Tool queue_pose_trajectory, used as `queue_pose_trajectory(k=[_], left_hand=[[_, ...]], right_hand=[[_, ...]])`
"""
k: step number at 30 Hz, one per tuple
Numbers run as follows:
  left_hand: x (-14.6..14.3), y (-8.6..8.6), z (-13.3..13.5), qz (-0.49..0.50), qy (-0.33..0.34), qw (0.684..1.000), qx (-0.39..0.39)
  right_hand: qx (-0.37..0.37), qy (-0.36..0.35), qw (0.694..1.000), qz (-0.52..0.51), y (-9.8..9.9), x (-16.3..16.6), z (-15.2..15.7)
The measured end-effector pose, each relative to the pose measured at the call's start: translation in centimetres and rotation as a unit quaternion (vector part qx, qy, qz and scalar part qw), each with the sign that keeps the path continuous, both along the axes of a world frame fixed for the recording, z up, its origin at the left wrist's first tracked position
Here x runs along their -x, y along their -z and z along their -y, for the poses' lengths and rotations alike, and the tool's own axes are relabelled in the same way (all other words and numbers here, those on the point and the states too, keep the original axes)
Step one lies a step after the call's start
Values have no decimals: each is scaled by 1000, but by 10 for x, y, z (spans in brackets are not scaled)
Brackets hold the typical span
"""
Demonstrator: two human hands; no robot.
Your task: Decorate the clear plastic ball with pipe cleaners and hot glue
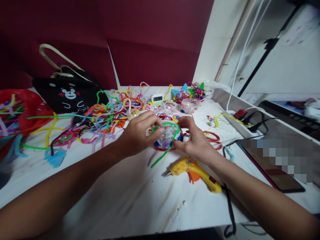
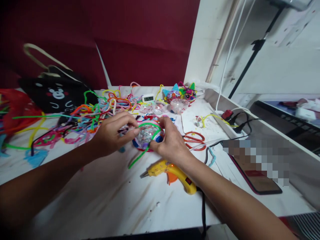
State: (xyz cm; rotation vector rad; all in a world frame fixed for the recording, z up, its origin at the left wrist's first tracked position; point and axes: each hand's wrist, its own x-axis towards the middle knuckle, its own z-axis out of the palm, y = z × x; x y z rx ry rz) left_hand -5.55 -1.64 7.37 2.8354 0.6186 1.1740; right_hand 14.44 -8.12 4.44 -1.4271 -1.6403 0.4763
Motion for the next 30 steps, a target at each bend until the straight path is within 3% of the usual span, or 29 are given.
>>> queue_pose_trajectory(k=[6,10,21,30], left_hand=[[10,24,38,-76,-32,997,-10],[8,35,48,-131,-45,990,-32],[6,35,49,-140,-59,988,-1],[7,24,43,-100,-71,986,-116]], right_hand=[[9,5,1000,-7,1,0,0],[-4,-8,1000,-12,1,0,-1],[-10,-12,1000,0,3,-3,-2],[-18,-19,1000,16,3,-4,-1]])
